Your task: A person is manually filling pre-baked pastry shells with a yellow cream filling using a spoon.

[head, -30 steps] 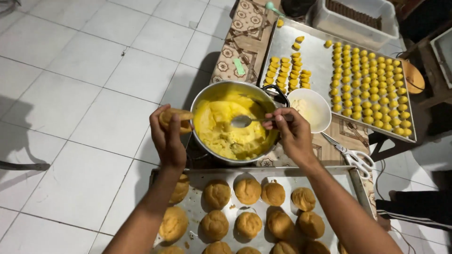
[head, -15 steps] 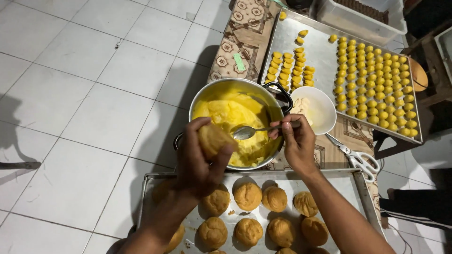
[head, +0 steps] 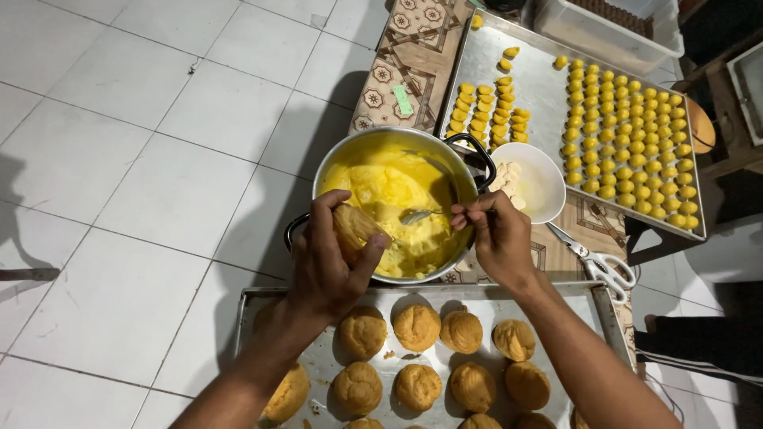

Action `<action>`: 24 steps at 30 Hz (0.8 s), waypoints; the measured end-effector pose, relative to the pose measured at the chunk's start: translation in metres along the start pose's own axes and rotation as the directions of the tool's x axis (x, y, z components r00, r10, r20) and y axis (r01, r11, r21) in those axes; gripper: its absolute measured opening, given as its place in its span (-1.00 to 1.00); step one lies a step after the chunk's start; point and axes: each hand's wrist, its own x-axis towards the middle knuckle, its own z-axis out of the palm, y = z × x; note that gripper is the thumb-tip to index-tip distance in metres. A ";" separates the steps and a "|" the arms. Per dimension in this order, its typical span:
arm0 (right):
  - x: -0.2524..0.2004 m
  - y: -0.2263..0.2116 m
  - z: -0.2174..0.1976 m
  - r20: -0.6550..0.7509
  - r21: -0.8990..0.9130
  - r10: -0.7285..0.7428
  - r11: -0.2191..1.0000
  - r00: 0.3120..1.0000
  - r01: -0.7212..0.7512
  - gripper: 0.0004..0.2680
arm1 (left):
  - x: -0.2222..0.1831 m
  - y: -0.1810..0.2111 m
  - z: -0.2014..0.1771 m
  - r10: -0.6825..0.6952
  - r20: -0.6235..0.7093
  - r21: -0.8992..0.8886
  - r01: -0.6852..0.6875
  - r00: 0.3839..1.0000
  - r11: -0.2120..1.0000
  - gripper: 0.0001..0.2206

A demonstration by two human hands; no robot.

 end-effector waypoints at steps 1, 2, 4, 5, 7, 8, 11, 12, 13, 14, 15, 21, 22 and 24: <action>0.000 0.001 0.000 0.015 -0.027 -0.003 1.000 1.000 0.003 -0.94 | 0.000 0.000 0.000 0.003 -0.004 0.000 -0.003 1.000 1.000 -0.44; 0.000 0.002 -0.001 0.031 -0.055 -0.005 0.998 1.000 0.007 -0.94 | 0.000 0.000 0.000 0.006 -0.008 0.000 -0.006 1.000 1.000 -0.43; 0.000 0.001 -0.002 0.042 -0.084 0.002 0.996 0.999 0.001 -0.94 | -0.001 -0.001 0.000 -0.019 0.004 -0.014 0.019 1.000 1.000 -0.43; 0.001 -0.001 -0.003 0.049 -0.114 0.008 0.994 0.999 -0.003 -0.94 | -0.001 -0.001 -0.001 -0.041 0.018 -0.027 0.041 0.999 0.999 -0.42; 0.003 -0.005 -0.002 0.059 -0.124 0.019 0.992 0.998 -0.011 -0.94 | -0.002 -0.002 -0.001 -0.041 0.011 -0.046 0.041 0.999 0.998 -0.43; 0.004 -0.007 -0.002 0.068 -0.131 0.029 0.991 0.997 -0.020 -0.95 | -0.002 -0.003 -0.001 -0.040 0.005 -0.061 0.040 0.999 0.997 -0.44; 0.006 -0.014 -0.001 0.081 -0.136 0.068 0.989 0.994 -0.056 -0.95 | -0.001 -0.002 -0.001 -0.049 -0.001 -0.116 0.049 0.999 0.992 -0.43; 0.007 -0.014 -0.001 0.081 -0.137 0.068 0.989 0.994 -0.057 -0.95 | -0.001 -0.001 -0.001 -0.050 -0.001 -0.117 0.049 0.999 0.992 -0.43; 0.008 -0.014 -0.001 0.080 -0.143 0.074 0.988 0.994 -0.062 -0.96 | 0.000 -0.001 -0.001 -0.061 -0.014 -0.140 0.058 0.998 0.988 -0.44; 0.009 -0.014 -0.001 0.080 -0.149 0.079 0.987 0.994 -0.066 -0.96 | 0.000 0.000 -0.002 -0.072 -0.027 -0.162 0.067 0.997 0.984 -0.45; 0.010 -0.016 -0.001 0.079 -0.149 0.079 0.987 0.994 -0.066 -0.96 | 0.000 0.000 -0.002 -0.072 -0.027 -0.163 0.066 0.997 0.984 -0.45; 0.014 -0.023 0.001 0.068 -0.184 0.186 0.968 0.980 -0.171 -0.95 | 0.001 0.000 -0.004 -0.135 -0.029 -0.196 0.127 0.990 0.972 -0.45; 0.015 -0.024 0.001 0.065 -0.187 0.200 0.965 0.978 -0.185 -0.96 | 0.001 0.000 -0.005 -0.150 -0.039 -0.227 0.138 0.988 0.964 -0.44; 0.017 -0.027 0.002 0.061 -0.190 0.214 0.961 0.975 -0.200 -0.97 | 0.003 -0.001 -0.008 -0.165 -0.047 -0.257 0.148 0.985 0.955 -0.44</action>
